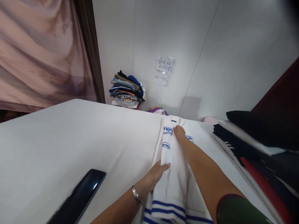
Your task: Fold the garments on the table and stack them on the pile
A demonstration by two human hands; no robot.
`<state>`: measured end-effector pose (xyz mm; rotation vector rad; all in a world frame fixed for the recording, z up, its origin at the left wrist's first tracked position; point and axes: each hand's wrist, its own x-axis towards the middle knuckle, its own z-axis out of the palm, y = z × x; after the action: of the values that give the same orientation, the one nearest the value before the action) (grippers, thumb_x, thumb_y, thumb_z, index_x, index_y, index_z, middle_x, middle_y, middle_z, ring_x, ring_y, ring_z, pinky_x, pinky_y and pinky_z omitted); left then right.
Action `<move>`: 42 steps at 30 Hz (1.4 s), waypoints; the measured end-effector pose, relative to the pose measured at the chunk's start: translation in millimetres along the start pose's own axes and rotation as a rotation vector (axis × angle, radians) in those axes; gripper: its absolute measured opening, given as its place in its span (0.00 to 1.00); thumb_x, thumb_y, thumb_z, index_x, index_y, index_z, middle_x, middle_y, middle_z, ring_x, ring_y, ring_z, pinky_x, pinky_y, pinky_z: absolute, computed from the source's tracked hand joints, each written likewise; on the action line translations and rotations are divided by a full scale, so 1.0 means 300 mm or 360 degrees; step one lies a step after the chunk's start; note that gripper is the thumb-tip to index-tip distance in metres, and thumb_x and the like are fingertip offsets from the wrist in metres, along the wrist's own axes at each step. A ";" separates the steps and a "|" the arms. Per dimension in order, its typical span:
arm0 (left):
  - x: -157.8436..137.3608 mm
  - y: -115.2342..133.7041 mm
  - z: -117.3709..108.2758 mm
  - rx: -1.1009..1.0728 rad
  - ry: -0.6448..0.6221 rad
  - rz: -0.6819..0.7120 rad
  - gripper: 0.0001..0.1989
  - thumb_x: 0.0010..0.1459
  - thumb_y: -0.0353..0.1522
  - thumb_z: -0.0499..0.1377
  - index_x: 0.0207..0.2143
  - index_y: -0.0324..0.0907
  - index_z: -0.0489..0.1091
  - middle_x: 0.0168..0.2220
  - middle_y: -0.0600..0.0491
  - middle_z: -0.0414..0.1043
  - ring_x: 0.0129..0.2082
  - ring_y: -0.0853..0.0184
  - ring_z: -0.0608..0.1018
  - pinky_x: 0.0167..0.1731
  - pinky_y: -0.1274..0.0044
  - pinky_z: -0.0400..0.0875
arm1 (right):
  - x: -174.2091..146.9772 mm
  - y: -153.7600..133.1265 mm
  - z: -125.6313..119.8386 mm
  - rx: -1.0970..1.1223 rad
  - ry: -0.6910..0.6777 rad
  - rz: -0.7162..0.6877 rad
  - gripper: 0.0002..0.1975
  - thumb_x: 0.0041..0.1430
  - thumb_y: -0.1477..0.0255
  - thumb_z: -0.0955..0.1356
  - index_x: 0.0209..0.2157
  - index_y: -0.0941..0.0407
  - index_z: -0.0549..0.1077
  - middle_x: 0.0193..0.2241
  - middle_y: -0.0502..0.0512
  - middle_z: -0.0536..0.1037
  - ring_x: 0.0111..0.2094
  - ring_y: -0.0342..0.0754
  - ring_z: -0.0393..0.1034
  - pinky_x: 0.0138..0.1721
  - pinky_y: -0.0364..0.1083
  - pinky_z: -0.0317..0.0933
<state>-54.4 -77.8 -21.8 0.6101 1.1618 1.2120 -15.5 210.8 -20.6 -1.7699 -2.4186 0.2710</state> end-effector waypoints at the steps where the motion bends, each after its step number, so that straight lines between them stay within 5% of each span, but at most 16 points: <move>1: 0.002 0.001 -0.002 0.0006 0.0005 -0.0016 0.27 0.52 0.41 0.61 0.53 0.39 0.68 0.50 0.46 0.75 0.53 0.55 0.73 0.54 0.67 0.65 | 0.003 0.020 0.005 -0.0005 -0.0009 0.0036 0.18 0.65 0.71 0.57 0.49 0.59 0.72 0.49 0.64 0.75 0.50 0.54 0.70 0.43 0.47 0.63; 5: 0.014 0.001 -0.011 0.0299 0.0091 0.0120 0.23 0.54 0.38 0.56 0.51 0.38 0.68 0.49 0.45 0.75 0.49 0.55 0.76 0.50 0.67 0.68 | 0.007 0.067 0.022 -0.0014 -0.0073 0.0068 0.18 0.62 0.73 0.59 0.48 0.61 0.74 0.48 0.65 0.76 0.49 0.55 0.71 0.43 0.47 0.64; 11: 0.017 0.003 -0.035 0.1666 0.0641 0.0365 0.30 0.59 0.36 0.52 0.64 0.42 0.51 0.56 0.43 0.67 0.50 0.56 0.73 0.48 0.69 0.65 | 0.005 0.034 -0.006 -0.0016 -0.0072 -0.0055 0.20 0.61 0.73 0.58 0.52 0.58 0.71 0.51 0.62 0.74 0.52 0.55 0.69 0.47 0.48 0.63; 15: 0.015 -0.008 -0.039 0.2085 0.0511 0.0304 0.19 0.60 0.34 0.50 0.53 0.41 0.64 0.51 0.45 0.69 0.47 0.58 0.74 0.44 0.71 0.66 | -0.013 -0.055 -0.035 -0.0045 -0.0008 -0.0264 0.22 0.63 0.71 0.59 0.57 0.56 0.65 0.61 0.61 0.64 0.61 0.56 0.58 0.55 0.51 0.56; 20: 0.022 -0.030 -0.044 0.2189 0.0474 0.0326 0.14 0.59 0.33 0.51 0.46 0.42 0.69 0.46 0.47 0.71 0.45 0.60 0.75 0.43 0.71 0.66 | -0.038 -0.135 0.003 -0.0076 -0.0072 -0.0721 0.26 0.67 0.62 0.58 0.64 0.54 0.55 0.68 0.57 0.45 0.68 0.54 0.34 0.64 0.56 0.36; 27: 0.024 -0.030 -0.040 0.2389 0.0384 0.0253 0.14 0.60 0.33 0.50 0.43 0.39 0.71 0.43 0.43 0.75 0.42 0.54 0.77 0.40 0.67 0.68 | -0.054 -0.069 0.105 -0.0074 -0.0297 -0.0608 0.27 0.68 0.58 0.54 0.64 0.53 0.55 0.67 0.59 0.49 0.67 0.55 0.40 0.63 0.59 0.39; 35: 0.023 -0.027 -0.040 0.2373 0.0374 0.0275 0.13 0.60 0.33 0.51 0.44 0.40 0.71 0.43 0.42 0.76 0.44 0.55 0.77 0.41 0.68 0.67 | -0.091 -0.066 0.015 -0.0091 -0.0231 -0.0665 0.24 0.66 0.60 0.57 0.60 0.54 0.61 0.65 0.59 0.56 0.66 0.52 0.44 0.63 0.58 0.39; 42: 0.030 -0.025 -0.046 0.2377 0.0383 0.0284 0.14 0.60 0.34 0.51 0.46 0.41 0.70 0.44 0.42 0.76 0.44 0.54 0.77 0.41 0.67 0.68 | -0.243 0.122 0.021 -0.0116 -0.0204 -0.0554 0.28 0.67 0.56 0.55 0.63 0.53 0.56 0.67 0.58 0.50 0.68 0.53 0.39 0.63 0.58 0.38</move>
<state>-64.7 -74.5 -36.2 1.6997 2.1839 0.3383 39.1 151.7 -34.9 -1.3572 -2.8025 0.2666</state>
